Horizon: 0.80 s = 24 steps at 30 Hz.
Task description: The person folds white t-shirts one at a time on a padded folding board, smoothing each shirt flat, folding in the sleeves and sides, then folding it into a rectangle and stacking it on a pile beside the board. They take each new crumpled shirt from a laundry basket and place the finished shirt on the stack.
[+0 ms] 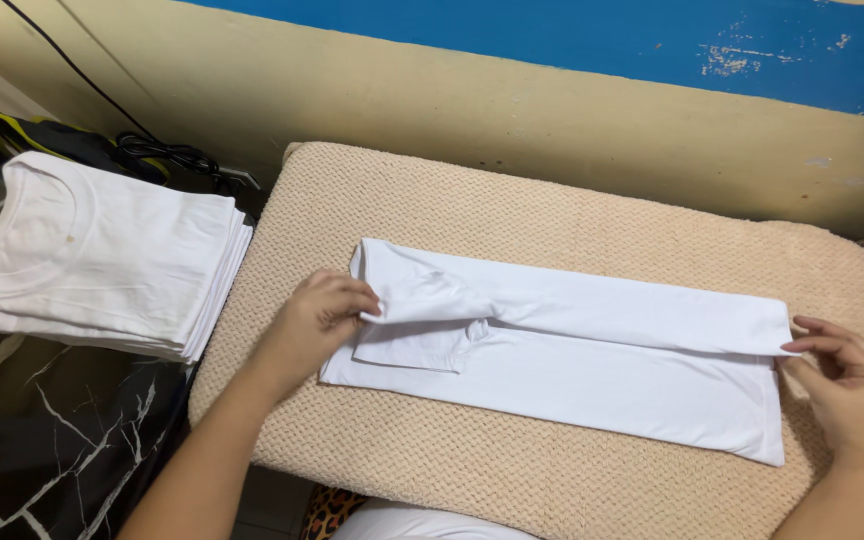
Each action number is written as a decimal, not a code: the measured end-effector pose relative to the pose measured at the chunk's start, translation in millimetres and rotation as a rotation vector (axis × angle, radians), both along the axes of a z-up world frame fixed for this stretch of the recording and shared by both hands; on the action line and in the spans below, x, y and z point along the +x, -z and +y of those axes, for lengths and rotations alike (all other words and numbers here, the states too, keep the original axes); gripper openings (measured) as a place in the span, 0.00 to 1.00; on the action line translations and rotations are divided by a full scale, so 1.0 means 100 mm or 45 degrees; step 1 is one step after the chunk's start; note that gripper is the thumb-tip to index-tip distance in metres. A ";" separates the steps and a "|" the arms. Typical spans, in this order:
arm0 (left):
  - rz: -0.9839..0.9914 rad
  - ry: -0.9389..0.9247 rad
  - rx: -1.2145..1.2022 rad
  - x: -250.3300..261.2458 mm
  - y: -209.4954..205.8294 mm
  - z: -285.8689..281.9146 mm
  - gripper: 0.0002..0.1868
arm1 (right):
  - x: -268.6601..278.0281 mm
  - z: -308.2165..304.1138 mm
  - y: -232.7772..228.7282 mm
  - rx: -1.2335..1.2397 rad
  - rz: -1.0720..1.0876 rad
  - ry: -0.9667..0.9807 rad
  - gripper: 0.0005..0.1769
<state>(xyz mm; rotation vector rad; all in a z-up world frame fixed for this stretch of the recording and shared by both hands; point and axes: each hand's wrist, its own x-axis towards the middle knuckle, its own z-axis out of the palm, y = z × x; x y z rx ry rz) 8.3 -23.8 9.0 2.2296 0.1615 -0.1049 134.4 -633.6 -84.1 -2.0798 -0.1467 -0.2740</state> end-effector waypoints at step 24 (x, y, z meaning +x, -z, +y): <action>0.126 0.177 0.312 -0.02 -0.04 -0.23 0.12 | -0.39 3.17 -0.81 -0.696 -0.503 -0.930 0.28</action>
